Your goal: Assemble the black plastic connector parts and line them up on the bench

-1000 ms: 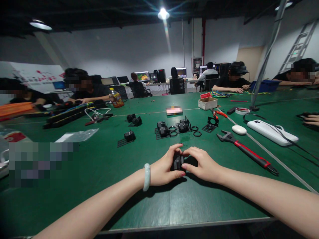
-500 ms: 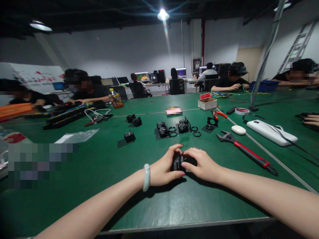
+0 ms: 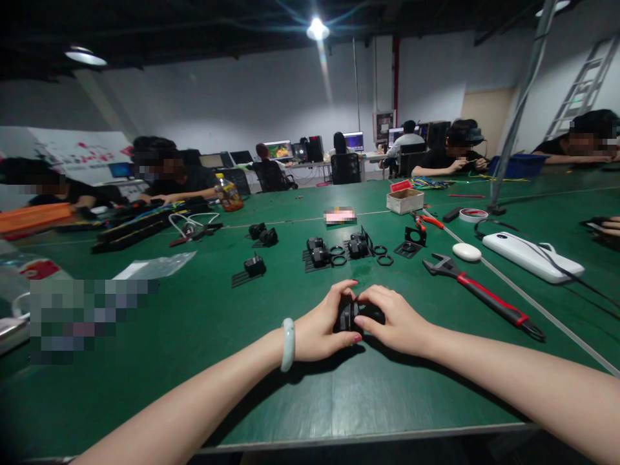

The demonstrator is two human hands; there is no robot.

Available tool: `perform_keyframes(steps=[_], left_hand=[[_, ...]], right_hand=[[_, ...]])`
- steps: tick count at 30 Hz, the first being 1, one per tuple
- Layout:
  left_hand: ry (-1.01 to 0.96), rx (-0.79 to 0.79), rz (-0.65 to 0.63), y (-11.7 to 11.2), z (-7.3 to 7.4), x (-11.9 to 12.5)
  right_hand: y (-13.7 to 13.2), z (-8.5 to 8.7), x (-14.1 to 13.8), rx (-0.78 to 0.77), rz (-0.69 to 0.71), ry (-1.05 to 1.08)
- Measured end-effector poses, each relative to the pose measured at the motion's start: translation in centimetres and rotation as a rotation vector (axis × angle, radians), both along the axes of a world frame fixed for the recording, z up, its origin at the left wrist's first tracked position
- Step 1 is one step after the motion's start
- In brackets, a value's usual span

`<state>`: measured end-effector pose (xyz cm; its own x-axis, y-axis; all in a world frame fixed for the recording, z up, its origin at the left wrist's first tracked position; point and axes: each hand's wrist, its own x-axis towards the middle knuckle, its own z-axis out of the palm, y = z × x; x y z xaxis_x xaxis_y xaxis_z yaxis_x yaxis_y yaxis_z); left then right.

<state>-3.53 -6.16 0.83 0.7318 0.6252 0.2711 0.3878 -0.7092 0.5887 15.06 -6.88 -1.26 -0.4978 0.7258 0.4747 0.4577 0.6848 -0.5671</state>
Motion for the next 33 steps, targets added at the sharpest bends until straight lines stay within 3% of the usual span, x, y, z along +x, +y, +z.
perform_keyframes(steps=[22, 33], left_hand=[[-0.042, -0.075, 0.053, -0.26, -0.06, 0.23], [-0.054, -0.086, 0.071, -0.37, -0.15, 0.4]], right_hand=[[-0.58, 0.02, -0.07, 0.055, 0.107, 0.031], [-0.5, -0.06, 0.39, 0.263, 0.037, -0.145]])
